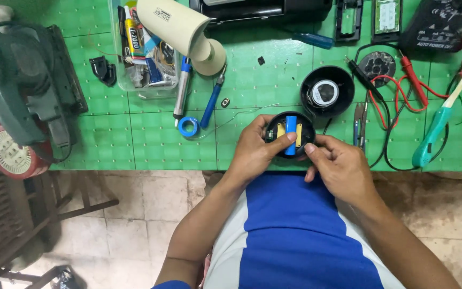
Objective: Cleaning a circuit board with a toothbrush and assembling electronic components into a speaker housing.
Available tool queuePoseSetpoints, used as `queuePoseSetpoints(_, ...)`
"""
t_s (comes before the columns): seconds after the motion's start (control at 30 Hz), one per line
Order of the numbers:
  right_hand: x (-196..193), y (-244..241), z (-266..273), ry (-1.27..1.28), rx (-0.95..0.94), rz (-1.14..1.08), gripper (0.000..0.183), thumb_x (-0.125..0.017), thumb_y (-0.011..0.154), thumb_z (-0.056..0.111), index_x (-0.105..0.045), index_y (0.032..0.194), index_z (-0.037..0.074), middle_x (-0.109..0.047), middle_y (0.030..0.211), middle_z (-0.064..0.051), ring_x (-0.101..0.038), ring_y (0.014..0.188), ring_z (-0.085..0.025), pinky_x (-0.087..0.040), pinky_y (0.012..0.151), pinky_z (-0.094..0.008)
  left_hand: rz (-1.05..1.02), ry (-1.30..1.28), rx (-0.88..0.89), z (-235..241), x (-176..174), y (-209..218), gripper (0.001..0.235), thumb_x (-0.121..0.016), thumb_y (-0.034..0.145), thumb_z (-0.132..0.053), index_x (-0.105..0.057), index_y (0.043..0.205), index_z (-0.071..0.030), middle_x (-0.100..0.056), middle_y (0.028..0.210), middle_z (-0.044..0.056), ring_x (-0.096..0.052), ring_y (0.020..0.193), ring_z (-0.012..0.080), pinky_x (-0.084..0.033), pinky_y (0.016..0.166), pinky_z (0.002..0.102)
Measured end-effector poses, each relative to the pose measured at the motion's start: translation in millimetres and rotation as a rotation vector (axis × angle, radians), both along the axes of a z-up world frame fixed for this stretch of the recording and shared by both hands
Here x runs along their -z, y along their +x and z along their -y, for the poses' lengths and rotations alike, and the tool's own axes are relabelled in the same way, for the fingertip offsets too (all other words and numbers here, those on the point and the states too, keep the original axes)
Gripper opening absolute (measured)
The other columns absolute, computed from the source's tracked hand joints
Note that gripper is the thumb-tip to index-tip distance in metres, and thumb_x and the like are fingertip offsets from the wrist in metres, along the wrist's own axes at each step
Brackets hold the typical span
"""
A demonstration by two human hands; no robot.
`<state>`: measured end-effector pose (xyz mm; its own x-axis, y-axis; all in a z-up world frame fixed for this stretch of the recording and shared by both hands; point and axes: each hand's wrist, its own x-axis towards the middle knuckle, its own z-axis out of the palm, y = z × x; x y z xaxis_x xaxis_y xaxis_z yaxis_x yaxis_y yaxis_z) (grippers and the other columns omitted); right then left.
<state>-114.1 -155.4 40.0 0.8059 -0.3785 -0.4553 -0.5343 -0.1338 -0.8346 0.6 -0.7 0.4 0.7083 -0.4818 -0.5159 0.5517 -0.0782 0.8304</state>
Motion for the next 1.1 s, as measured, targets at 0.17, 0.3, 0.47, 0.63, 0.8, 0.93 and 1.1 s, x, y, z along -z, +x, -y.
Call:
queuePoseSetpoints(0.17,3,0,-1,0.056,0.009,-0.014,0.023,-0.065,0.1,0.024,-0.077,0.115,0.012,-0.071,0.051,-0.005,-0.056,0.046,-0.009,-0.041,0.047,-0.021,-0.01,-0.013,-0.013,0,-1,-1,0.051,-0.091,0.078,-0.017,-0.065,0.116,0.004,-0.07,0.077,0.01,-0.069,0.067,0.0137,-0.061,0.057,0.025)
queuePoseSetpoints(0.3,5,1,-1,0.086,0.021,-0.037,0.02,-0.066,0.1,0.023,-0.077,0.113,0.012,-0.071,0.052,-0.006,-0.057,0.047,-0.009,-0.04,0.047,-0.022,-0.01,-0.032,-0.046,2,-1,-4,0.048,-0.09,0.079,-0.015,-0.065,0.115,0.005,-0.068,0.075,0.009,-0.068,0.066,0.0124,-0.059,0.058,0.023)
queuePoseSetpoints(0.47,9,0,1,0.123,0.025,-0.041,0.021,-0.066,0.1,0.02,-0.076,0.115,0.01,-0.073,0.056,-0.009,-0.066,0.053,-0.011,-0.042,0.05,-0.02,0.005,-0.035,-0.045,3,-5,-4,0.046,-0.09,0.079,-0.015,-0.066,0.114,0.004,-0.069,0.075,0.01,-0.068,0.066,0.0129,-0.059,0.058,0.024)
queuePoseSetpoints(0.63,6,0,1,0.131,0.038,-0.035,0.019,-0.066,0.101,0.02,-0.076,0.114,0.009,-0.073,0.057,-0.009,-0.066,0.054,-0.011,-0.043,0.05,-0.02,0.024,-0.031,-0.015,0,-4,-3,0.048,-0.088,0.082,-0.018,-0.066,0.119,0.004,-0.07,0.079,0.01,-0.067,0.07,0.012,-0.06,0.061,0.024)
queuePoseSetpoints(0.8,5,1,-1,0.11,0.057,-0.006,0.019,-0.066,0.1,0.016,-0.076,0.114,0.008,-0.072,0.055,-0.008,-0.066,0.053,-0.011,-0.043,0.049,-0.019,0.049,-0.044,0.014,-4,-1,-3,0.049,-0.085,0.086,-0.021,-0.065,0.124,0.001,-0.071,0.087,0.011,-0.069,0.078,0.0123,-0.062,0.071,0.027)
queuePoseSetpoints(0.93,6,0,3,0.113,0.038,-0.039,0.019,-0.064,0.1,0.015,-0.075,0.114,0.009,-0.071,0.056,-0.008,-0.062,0.052,-0.01,-0.042,0.048,-0.019,0.112,-0.045,0.066,-11,9,-8,0.039,-0.073,0.099,-0.021,-0.066,0.132,-0.002,-0.073,0.101,0.014,-0.069,0.092,0.0141,-0.062,0.084,0.035)
queuePoseSetpoints(1.1,4,0,2,0.103,0.049,-0.048,0.019,-0.063,0.1,0.016,-0.076,0.114,0.011,-0.07,0.054,-0.008,-0.057,0.048,-0.009,-0.039,0.045,-0.019,0.091,-0.024,0.085,-25,18,-12,0.032,-0.071,0.099,-0.018,-0.069,0.127,-0.001,-0.077,0.095,0.015,-0.074,0.083,0.0161,-0.065,0.072,0.032)
